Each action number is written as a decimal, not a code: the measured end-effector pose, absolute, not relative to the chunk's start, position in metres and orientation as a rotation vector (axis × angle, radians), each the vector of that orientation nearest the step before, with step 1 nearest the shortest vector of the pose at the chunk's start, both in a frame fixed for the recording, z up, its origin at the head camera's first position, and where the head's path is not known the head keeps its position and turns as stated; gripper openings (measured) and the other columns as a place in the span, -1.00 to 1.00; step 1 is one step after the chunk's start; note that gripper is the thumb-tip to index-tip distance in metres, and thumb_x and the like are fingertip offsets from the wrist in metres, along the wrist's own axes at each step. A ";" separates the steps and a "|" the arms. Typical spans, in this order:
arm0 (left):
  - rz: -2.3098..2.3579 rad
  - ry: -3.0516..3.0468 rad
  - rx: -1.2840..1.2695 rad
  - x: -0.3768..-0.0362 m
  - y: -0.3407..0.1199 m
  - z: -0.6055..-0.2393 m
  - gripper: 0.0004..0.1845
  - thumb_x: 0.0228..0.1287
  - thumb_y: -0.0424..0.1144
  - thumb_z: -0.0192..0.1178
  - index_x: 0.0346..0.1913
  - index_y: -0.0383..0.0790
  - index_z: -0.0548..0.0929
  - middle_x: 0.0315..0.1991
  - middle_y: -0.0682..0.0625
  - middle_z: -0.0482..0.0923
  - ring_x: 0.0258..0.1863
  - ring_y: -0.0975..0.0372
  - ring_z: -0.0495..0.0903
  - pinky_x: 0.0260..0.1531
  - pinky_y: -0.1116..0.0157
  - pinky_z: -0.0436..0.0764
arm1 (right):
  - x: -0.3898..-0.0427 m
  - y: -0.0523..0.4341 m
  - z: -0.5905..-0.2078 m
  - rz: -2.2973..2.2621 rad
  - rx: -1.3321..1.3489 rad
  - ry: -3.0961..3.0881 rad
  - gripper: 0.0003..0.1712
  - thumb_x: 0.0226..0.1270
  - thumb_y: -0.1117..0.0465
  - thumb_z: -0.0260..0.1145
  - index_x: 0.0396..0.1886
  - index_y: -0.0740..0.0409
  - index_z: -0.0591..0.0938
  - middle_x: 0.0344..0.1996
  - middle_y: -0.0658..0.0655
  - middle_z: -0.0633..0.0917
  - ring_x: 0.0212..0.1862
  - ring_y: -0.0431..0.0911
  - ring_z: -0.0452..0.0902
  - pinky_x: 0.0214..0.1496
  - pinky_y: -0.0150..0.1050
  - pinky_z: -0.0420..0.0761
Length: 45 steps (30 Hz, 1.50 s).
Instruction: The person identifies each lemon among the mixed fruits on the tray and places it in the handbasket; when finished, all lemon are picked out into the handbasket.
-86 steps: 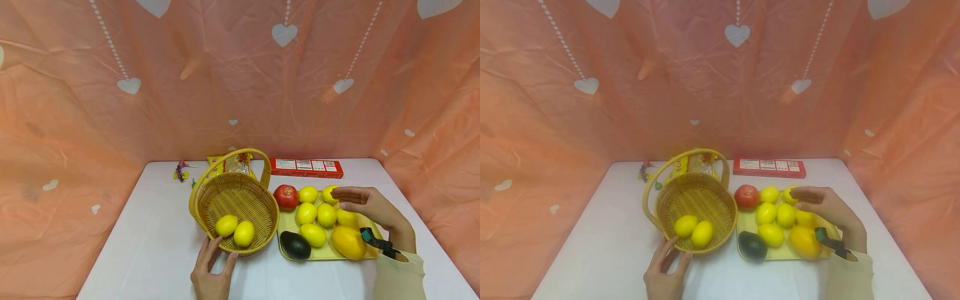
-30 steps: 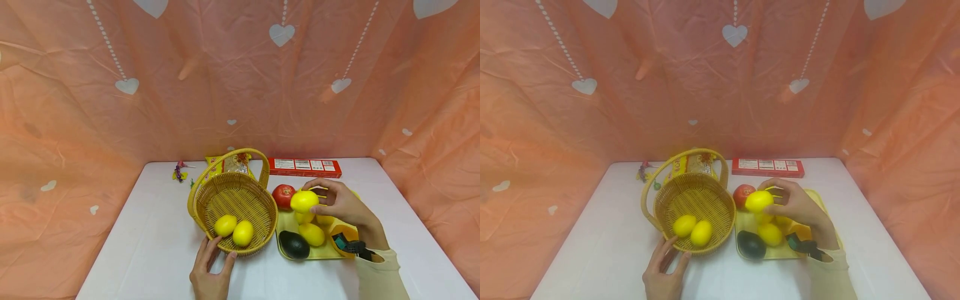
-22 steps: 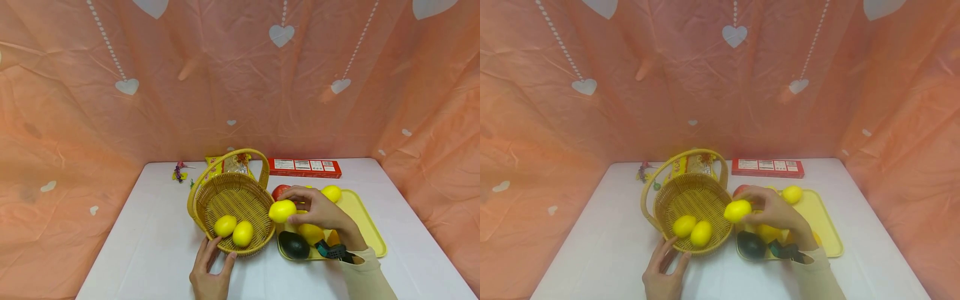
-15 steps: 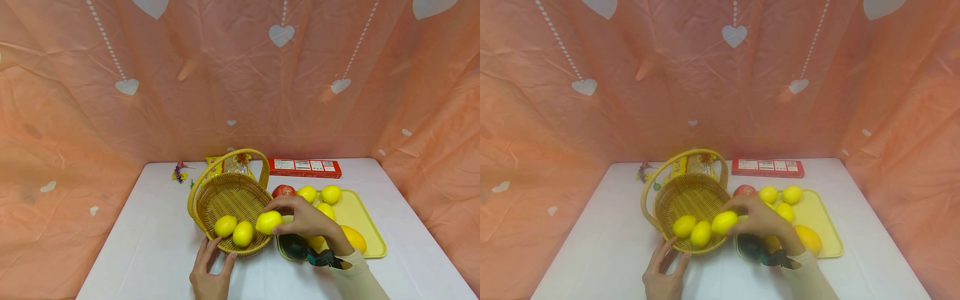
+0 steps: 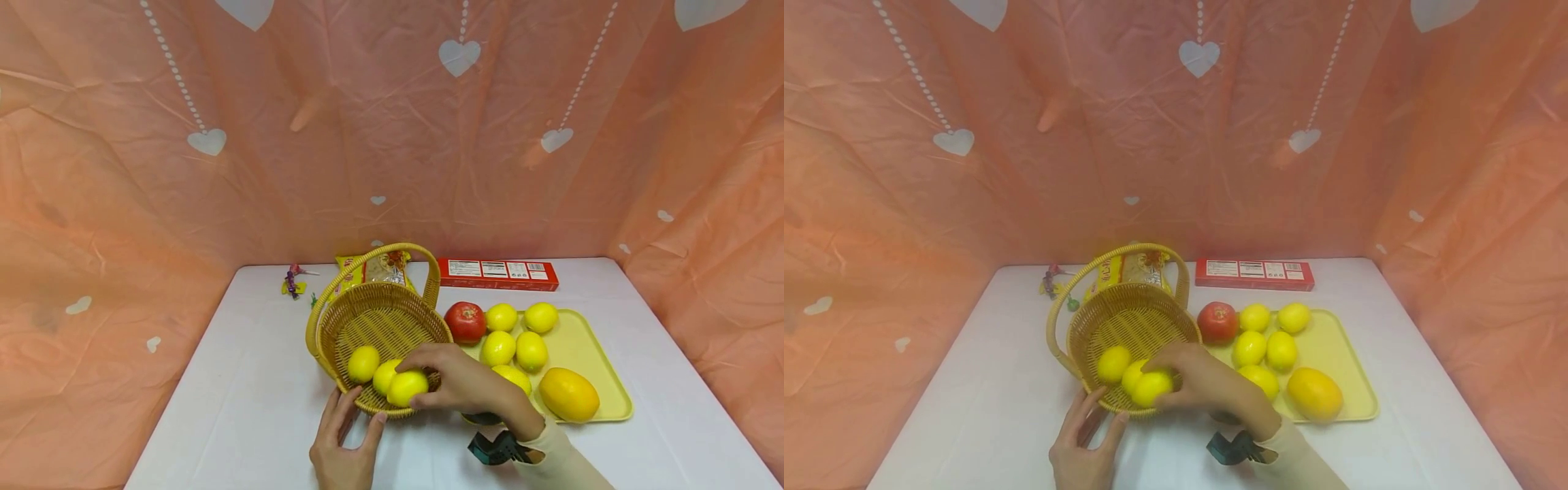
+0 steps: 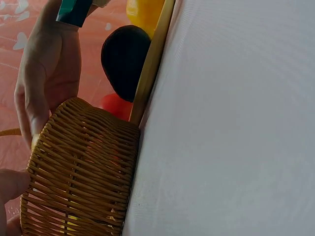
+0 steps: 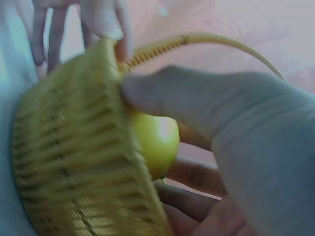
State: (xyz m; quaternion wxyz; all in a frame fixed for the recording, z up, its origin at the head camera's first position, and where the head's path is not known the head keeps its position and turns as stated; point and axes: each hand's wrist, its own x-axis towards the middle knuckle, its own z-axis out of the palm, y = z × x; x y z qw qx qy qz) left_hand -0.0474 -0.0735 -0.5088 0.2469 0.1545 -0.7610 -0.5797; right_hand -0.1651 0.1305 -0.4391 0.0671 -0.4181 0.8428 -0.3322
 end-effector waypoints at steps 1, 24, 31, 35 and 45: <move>-1.579 -2.074 0.420 -0.047 -0.073 -0.509 -0.45 0.13 -0.38 0.69 0.23 -0.13 0.83 0.44 -0.35 0.57 0.19 -0.13 0.78 0.13 0.66 0.63 | -0.164 0.128 -0.440 -1.004 -1.254 2.531 -0.53 0.36 0.05 0.62 0.24 -0.06 0.80 0.17 -0.09 0.80 0.22 -0.18 0.68 0.38 -0.14 0.73; -1.574 -2.072 0.403 -0.048 -0.074 -0.512 -0.43 0.11 -0.38 0.70 0.22 -0.06 0.83 0.43 -0.32 0.59 0.19 -0.11 0.78 0.15 0.64 0.65 | -0.203 0.299 -0.428 -1.669 -0.737 2.481 -0.54 0.53 0.40 0.42 0.37 0.34 0.67 0.25 0.27 0.79 0.25 -0.13 0.77 0.27 -0.45 0.73; -1.569 -2.071 0.391 -0.048 -0.074 -0.513 -0.43 0.11 -0.37 0.70 0.23 -0.07 0.83 0.43 -0.32 0.59 0.19 -0.10 0.77 0.15 0.63 0.65 | -0.201 0.341 -0.438 -1.800 -0.558 2.518 -0.51 0.57 0.45 0.35 0.42 0.46 0.59 0.20 -0.19 0.82 0.20 -0.30 0.77 0.21 -0.53 0.72; -1.564 -2.072 0.392 -0.048 -0.075 -0.513 -0.43 0.11 -0.38 0.70 0.23 -0.10 0.83 0.43 -0.33 0.58 0.19 -0.10 0.77 0.15 0.64 0.64 | -0.205 0.356 -0.450 -1.870 -0.499 2.511 -0.48 0.59 0.45 0.33 0.47 0.45 0.55 0.21 -0.20 0.81 0.21 -0.33 0.76 0.22 -0.57 0.68; -1.574 -2.081 0.413 -0.049 -0.074 -0.511 -0.43 0.10 -0.38 0.70 0.22 -0.10 0.83 0.43 -0.30 0.59 0.21 -0.09 0.76 0.16 0.65 0.63 | -0.213 0.366 -0.463 -1.734 -0.356 2.524 -0.33 0.66 0.25 0.34 0.64 0.31 0.41 0.41 -0.23 0.66 0.33 -0.51 0.57 0.28 -0.71 0.51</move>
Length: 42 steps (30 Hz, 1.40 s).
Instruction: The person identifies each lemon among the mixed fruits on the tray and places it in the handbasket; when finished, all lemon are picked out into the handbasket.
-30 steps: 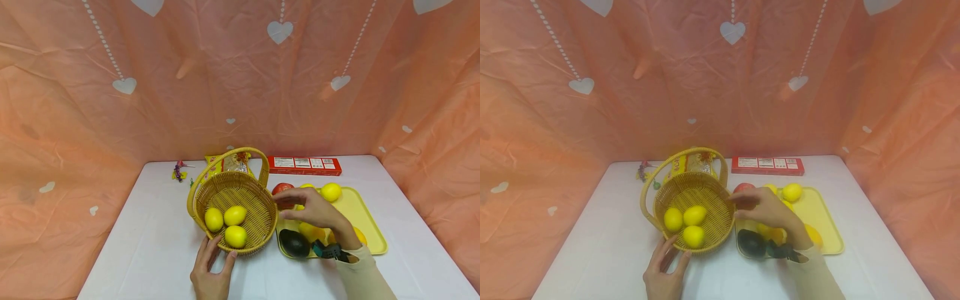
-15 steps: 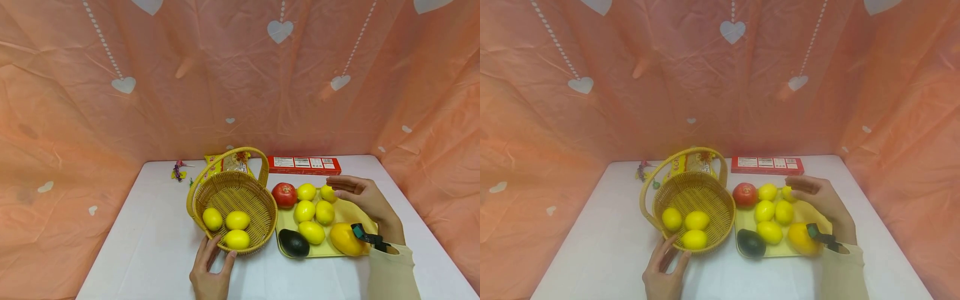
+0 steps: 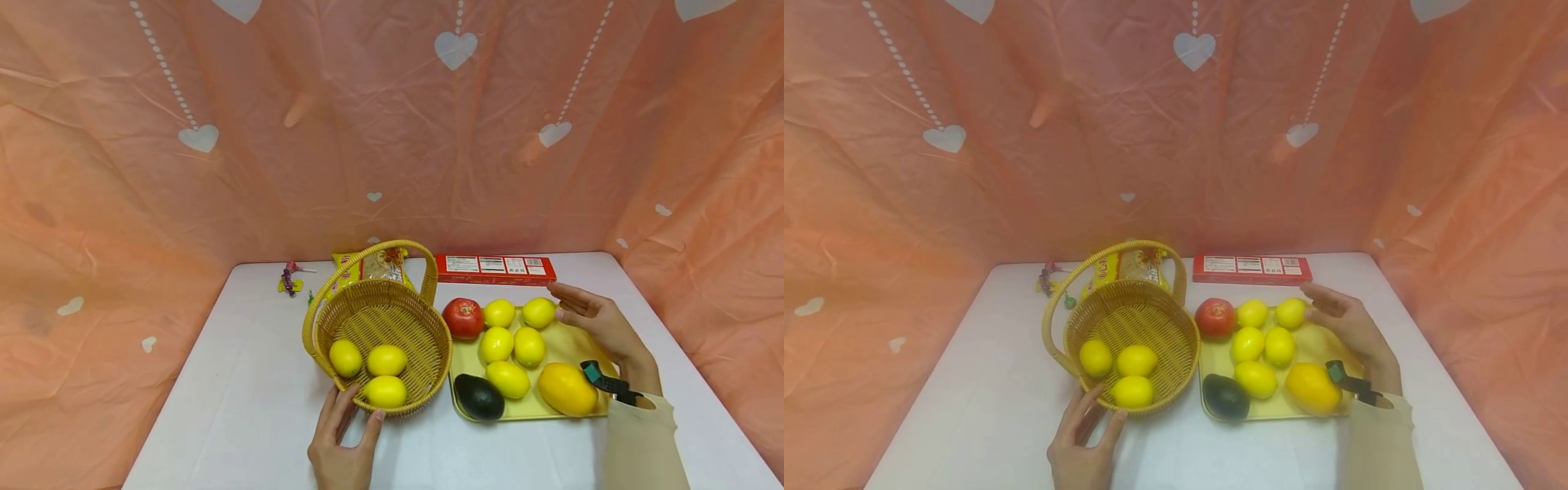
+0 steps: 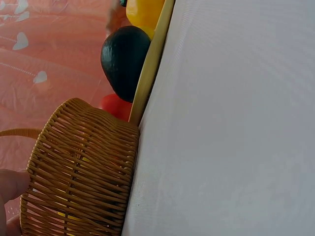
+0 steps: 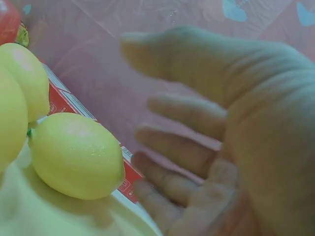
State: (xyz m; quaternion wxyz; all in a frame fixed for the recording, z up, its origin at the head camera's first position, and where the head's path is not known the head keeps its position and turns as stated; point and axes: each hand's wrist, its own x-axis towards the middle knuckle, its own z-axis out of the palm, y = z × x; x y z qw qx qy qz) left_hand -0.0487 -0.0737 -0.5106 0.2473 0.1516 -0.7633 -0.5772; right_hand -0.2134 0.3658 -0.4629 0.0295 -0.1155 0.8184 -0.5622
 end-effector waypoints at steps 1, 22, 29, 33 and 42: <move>-1.575 -2.082 0.415 -0.049 -0.074 -0.510 -0.43 0.11 -0.38 0.70 0.22 -0.09 0.83 0.44 -0.29 0.59 0.21 -0.09 0.76 0.16 0.65 0.63 | -0.214 0.366 -0.462 -1.692 -0.344 2.520 -0.30 0.67 0.22 0.35 0.66 0.31 0.39 0.46 -0.14 0.64 0.33 -0.53 0.55 0.27 -0.72 0.50; -1.584 -2.087 0.407 -0.047 -0.074 -0.510 -0.44 0.12 -0.37 0.69 0.22 -0.09 0.82 0.44 -0.31 0.58 0.20 -0.11 0.77 0.16 0.63 0.65 | -0.235 0.359 -0.456 -1.116 -0.245 2.619 -0.20 0.57 -0.03 0.46 0.64 0.21 0.46 0.48 0.47 0.56 0.40 0.45 0.57 0.41 0.34 0.67; -1.599 -2.092 0.417 -0.048 -0.074 -0.508 -0.45 0.14 -0.35 0.69 0.24 -0.13 0.82 0.46 -0.33 0.56 0.20 -0.12 0.78 0.17 0.62 0.65 | -0.232 0.359 -0.454 -1.177 -0.209 2.646 -0.25 0.59 0.02 0.44 0.62 0.21 0.48 0.52 0.48 0.51 0.42 0.45 0.54 0.40 0.19 0.73; -1.619 -2.084 0.427 -0.047 -0.073 -0.507 -0.45 0.14 -0.35 0.69 0.24 -0.13 0.82 0.47 -0.35 0.54 0.20 -0.13 0.78 0.17 0.61 0.65 | -0.222 0.361 -0.450 -1.386 -0.211 2.620 -0.32 0.61 0.10 0.42 0.60 0.23 0.50 0.51 0.25 0.58 0.38 0.10 0.65 0.28 -0.32 0.76; -1.624 -2.078 0.431 -0.047 -0.074 -0.508 -0.45 0.14 -0.34 0.69 0.23 -0.12 0.82 0.47 -0.36 0.54 0.21 -0.14 0.77 0.17 0.61 0.65 | -0.206 0.344 -0.431 -1.850 -0.617 2.321 -0.45 0.60 0.52 0.23 0.52 0.33 0.54 0.28 -0.21 0.76 0.18 -0.25 0.78 0.24 -0.45 0.74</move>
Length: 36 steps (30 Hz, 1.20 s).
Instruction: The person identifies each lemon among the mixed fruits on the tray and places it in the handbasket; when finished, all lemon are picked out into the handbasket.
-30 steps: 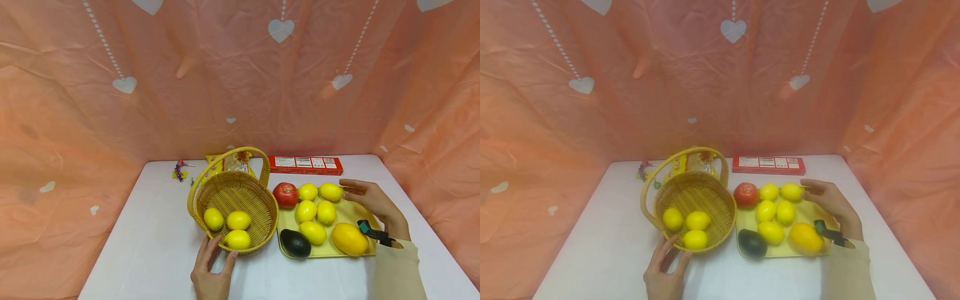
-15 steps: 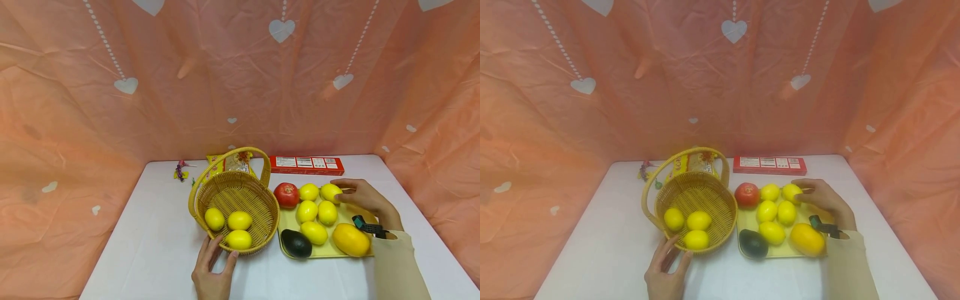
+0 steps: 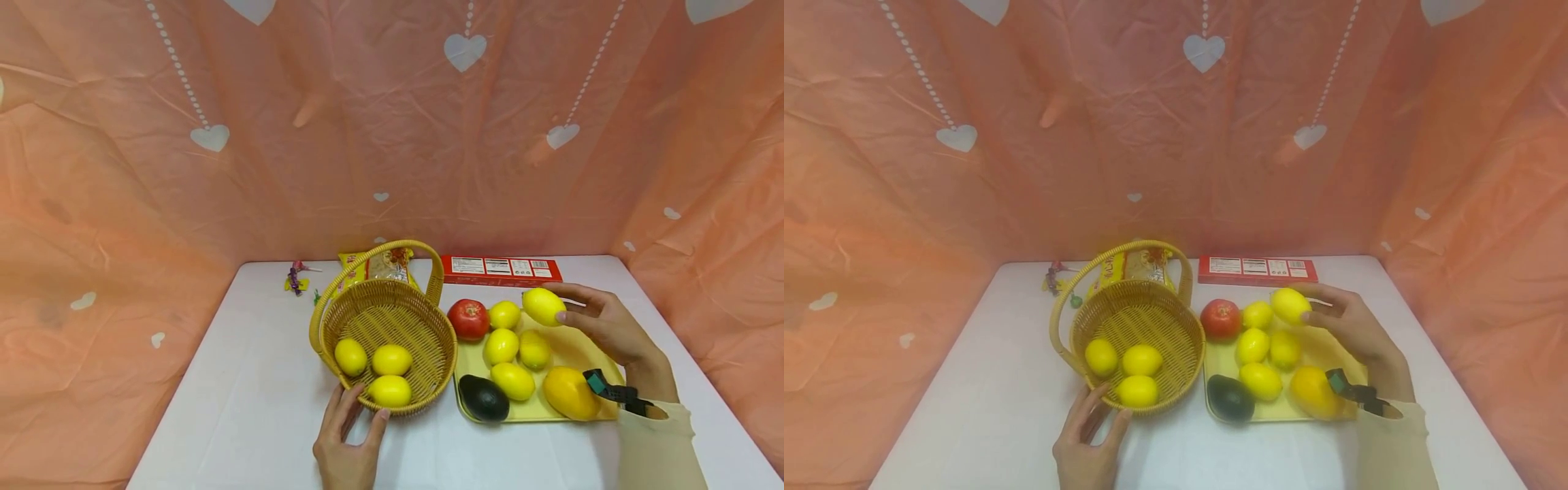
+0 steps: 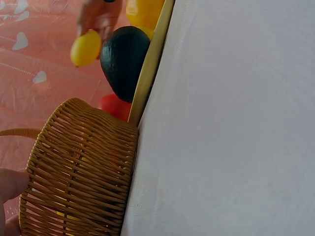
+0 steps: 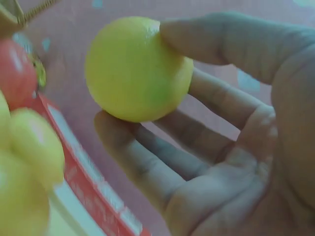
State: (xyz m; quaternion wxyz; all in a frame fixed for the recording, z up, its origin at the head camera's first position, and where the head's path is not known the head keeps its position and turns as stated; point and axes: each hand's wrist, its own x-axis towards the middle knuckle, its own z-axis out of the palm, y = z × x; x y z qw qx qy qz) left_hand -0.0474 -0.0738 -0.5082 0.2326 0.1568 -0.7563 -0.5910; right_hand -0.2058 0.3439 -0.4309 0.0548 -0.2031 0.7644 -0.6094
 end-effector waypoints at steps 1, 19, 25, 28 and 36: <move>-1.624 -2.077 0.430 -0.047 -0.074 -0.508 -0.45 0.14 -0.34 0.69 0.23 -0.12 0.82 0.48 -0.35 0.54 0.21 -0.14 0.77 0.17 0.61 0.65 | -0.204 0.339 -0.428 -1.842 -0.655 2.311 -0.45 0.58 0.53 0.23 0.51 0.34 0.55 0.28 -0.19 0.76 0.18 -0.24 0.78 0.24 -0.44 0.74; -1.594 -2.070 0.412 -0.048 -0.074 -0.509 -0.45 0.11 -0.35 0.70 0.21 -0.17 0.82 0.45 -0.37 0.55 0.20 -0.14 0.78 0.16 0.63 0.63 | -0.194 0.195 -0.427 -1.422 -1.121 2.030 -0.48 0.47 0.31 0.50 0.39 0.18 0.69 0.25 0.18 0.79 0.19 -0.06 0.79 0.35 -0.26 0.75; -1.626 -2.076 0.441 -0.047 -0.073 -0.508 -0.45 0.12 -0.35 0.70 0.22 -0.14 0.83 0.47 -0.34 0.55 0.22 -0.13 0.77 0.17 0.63 0.63 | -0.192 0.168 -0.429 -1.270 -1.171 2.133 -0.44 0.36 0.28 0.51 0.36 0.13 0.73 0.24 0.10 0.80 0.17 -0.12 0.74 0.30 -0.27 0.77; -1.629 -2.076 0.441 -0.047 -0.074 -0.508 -0.44 0.13 -0.33 0.70 0.23 -0.14 0.82 0.47 -0.34 0.54 0.22 -0.14 0.77 0.16 0.62 0.64 | -0.189 0.159 -0.429 -1.205 -1.185 2.193 -0.46 0.34 0.26 0.52 0.33 0.05 0.76 0.20 0.04 0.82 0.09 -0.16 0.72 0.23 -0.23 0.80; -1.588 -2.076 0.388 -0.048 -0.076 -0.513 -0.45 0.15 -0.36 0.68 0.23 -0.11 0.82 0.45 -0.35 0.56 0.18 -0.12 0.79 0.14 0.59 0.68 | -0.183 0.130 -0.434 -1.086 -1.275 2.265 -0.49 0.33 0.27 0.57 0.28 -0.04 0.79 0.15 -0.10 0.83 0.11 -0.28 0.67 0.30 -0.28 0.72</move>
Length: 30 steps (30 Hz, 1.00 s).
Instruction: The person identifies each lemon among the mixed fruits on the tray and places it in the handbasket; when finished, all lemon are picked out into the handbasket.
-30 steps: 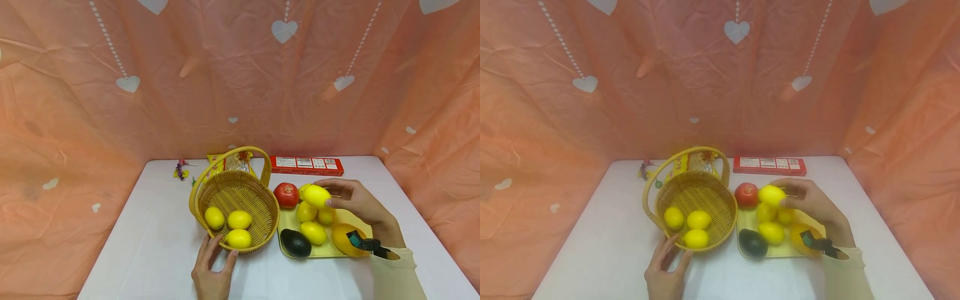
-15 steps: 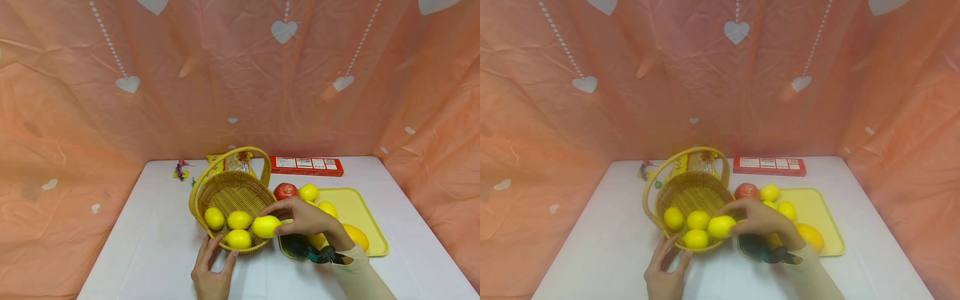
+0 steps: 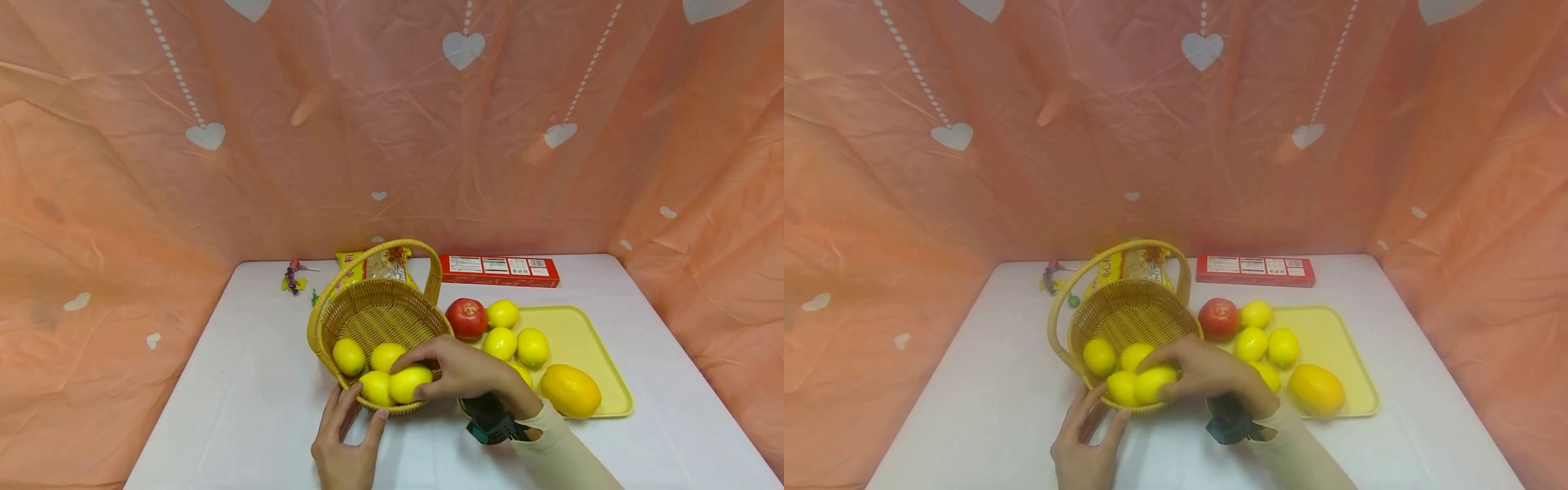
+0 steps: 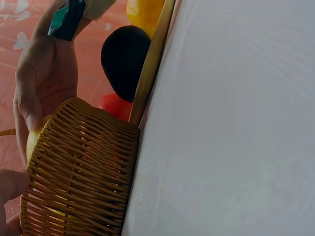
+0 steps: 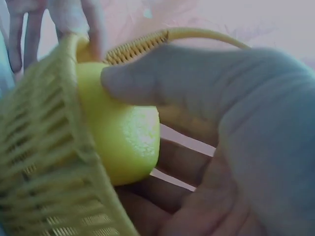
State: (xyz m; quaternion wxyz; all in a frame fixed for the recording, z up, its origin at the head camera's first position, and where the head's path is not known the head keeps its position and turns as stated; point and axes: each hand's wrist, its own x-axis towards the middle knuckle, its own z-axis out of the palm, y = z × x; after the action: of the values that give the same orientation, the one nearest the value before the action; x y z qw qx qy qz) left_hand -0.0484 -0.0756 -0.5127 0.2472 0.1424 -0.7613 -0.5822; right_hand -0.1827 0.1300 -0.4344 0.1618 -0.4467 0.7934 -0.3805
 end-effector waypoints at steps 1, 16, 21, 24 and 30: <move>-1.586 -2.074 0.388 -0.048 -0.076 -0.513 -0.46 0.15 -0.36 0.68 0.23 -0.09 0.83 0.45 -0.35 0.56 0.18 -0.12 0.79 0.14 0.59 0.68 | -0.182 0.126 -0.435 -1.085 -1.280 2.265 -0.49 0.34 0.26 0.58 0.28 -0.04 0.79 0.16 -0.09 0.83 0.11 -0.29 0.67 0.30 -0.29 0.71; -1.607 -2.032 0.362 -0.048 -0.074 -0.508 -0.47 0.13 -0.37 0.70 0.19 -0.05 0.84 0.43 -0.36 0.58 0.17 -0.17 0.78 0.15 0.60 0.67 | -0.192 0.178 -0.428 -1.599 -1.081 2.043 -0.48 0.47 0.34 0.50 0.38 0.26 0.70 0.30 0.30 0.76 0.34 0.01 0.73 0.41 0.03 0.74; -1.598 -2.049 0.382 -0.048 -0.074 -0.509 -0.46 0.12 -0.37 0.70 0.20 -0.04 0.84 0.44 -0.35 0.57 0.17 -0.15 0.78 0.16 0.60 0.66 | -0.199 0.224 -0.434 -1.725 -1.014 2.070 -0.52 0.45 0.51 0.41 0.34 0.35 0.70 0.24 0.46 0.74 0.27 0.11 0.78 0.36 -0.10 0.77; -1.592 -2.062 0.401 -0.048 -0.075 -0.511 -0.44 0.11 -0.39 0.70 0.20 -0.03 0.84 0.45 -0.34 0.57 0.17 -0.12 0.79 0.15 0.61 0.66 | -0.201 0.247 -0.436 -1.714 -0.942 2.170 -0.53 0.46 0.52 0.38 0.33 0.35 0.71 0.23 0.45 0.76 0.26 0.10 0.78 0.33 -0.21 0.78; -1.598 -2.068 0.403 -0.048 -0.075 -0.512 -0.45 0.12 -0.39 0.69 0.21 -0.04 0.84 0.45 -0.34 0.56 0.17 -0.11 0.79 0.15 0.63 0.64 | -0.200 0.284 -0.438 -1.651 -0.765 2.328 -0.55 0.52 0.46 0.37 0.35 0.34 0.70 0.24 0.20 0.81 0.28 -0.11 0.77 0.30 -0.37 0.75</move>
State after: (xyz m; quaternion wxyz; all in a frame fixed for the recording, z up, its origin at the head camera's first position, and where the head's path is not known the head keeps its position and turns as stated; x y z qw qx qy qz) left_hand -0.0480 -0.0748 -0.5119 0.2462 0.1476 -0.7579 -0.5858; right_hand -0.1999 0.2844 -0.4384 0.0934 -0.2577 0.7844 -0.5564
